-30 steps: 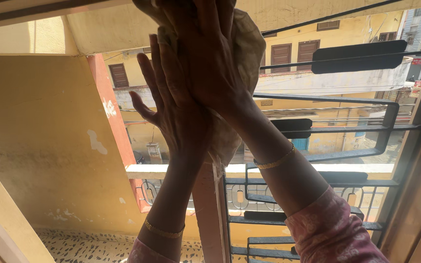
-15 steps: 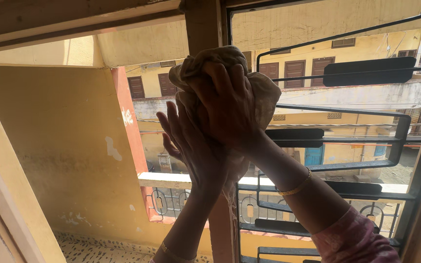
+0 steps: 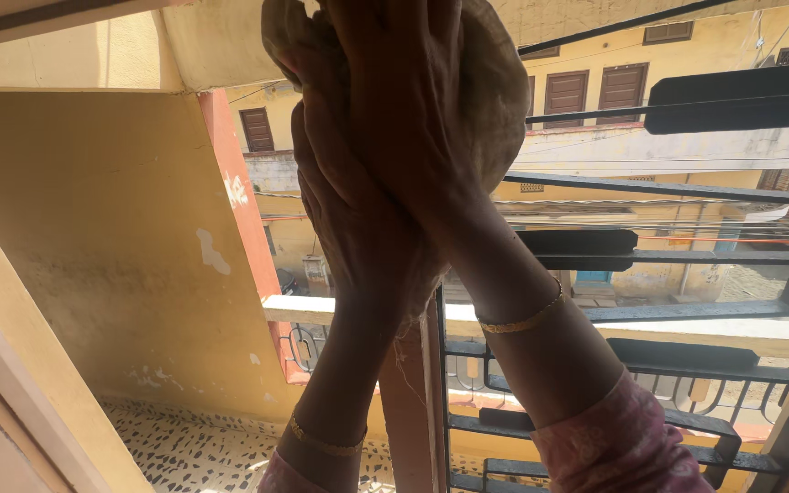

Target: The person wipes the metal security bars and glass of a window with a cloth, then wipes the adjacent wooden window frame. The person uses a cloth to clean the surfaces.

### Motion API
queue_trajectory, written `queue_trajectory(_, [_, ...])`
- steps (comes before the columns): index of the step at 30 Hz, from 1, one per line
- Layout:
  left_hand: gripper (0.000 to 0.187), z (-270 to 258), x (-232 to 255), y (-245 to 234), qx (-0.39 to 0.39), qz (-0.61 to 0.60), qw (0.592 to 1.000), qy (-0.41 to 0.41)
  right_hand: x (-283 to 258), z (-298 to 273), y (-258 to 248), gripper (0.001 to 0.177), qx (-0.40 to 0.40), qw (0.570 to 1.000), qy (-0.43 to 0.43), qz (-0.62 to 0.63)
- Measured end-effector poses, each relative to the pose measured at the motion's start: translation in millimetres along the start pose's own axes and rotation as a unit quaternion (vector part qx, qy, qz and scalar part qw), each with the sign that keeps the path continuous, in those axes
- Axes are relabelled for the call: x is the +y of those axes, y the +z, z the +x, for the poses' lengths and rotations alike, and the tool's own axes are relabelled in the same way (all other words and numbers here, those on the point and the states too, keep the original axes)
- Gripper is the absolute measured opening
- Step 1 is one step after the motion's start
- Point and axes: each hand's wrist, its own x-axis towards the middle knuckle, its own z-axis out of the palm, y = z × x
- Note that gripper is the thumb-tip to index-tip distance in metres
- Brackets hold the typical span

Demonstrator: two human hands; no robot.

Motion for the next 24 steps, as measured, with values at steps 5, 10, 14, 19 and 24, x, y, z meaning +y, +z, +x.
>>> queue_trajectory(5, [0.131, -36.1, 3.1, -23.6, -0.096, 0.061, 0.993, -0.007, -24.2, -48.4, -17.6, 0.053, -0.035, 0.998, 0.054, -0.002])
queue_trajectory(10, [0.123, -94.3, 5.1, -34.8, -0.123, 0.112, 0.985, -0.043, -46.5, -94.1, -34.6, 0.059, -0.068, 0.994, 0.079, -0.018])
queue_trajectory(14, [0.104, -151.8, 2.4, -42.7, -0.183, 0.13, 0.966, -0.124, -66.3, -133.3, -42.7, 0.061, -0.078, 0.993, 0.084, -0.035])
queue_trajectory(19, [0.099, -231.4, 1.4, -52.3, -0.181, 0.102, 0.974, -0.095, -82.7, -195.9, -61.0, 0.064, -0.119, 0.989, 0.088, -0.014])
queue_trajectory(24, [0.094, -272.9, 21.9, -52.4, -0.176, 0.123, 0.973, -0.087, -90.6, -239.0, -94.2, 0.071, -0.222, 0.966, 0.119, 0.051])
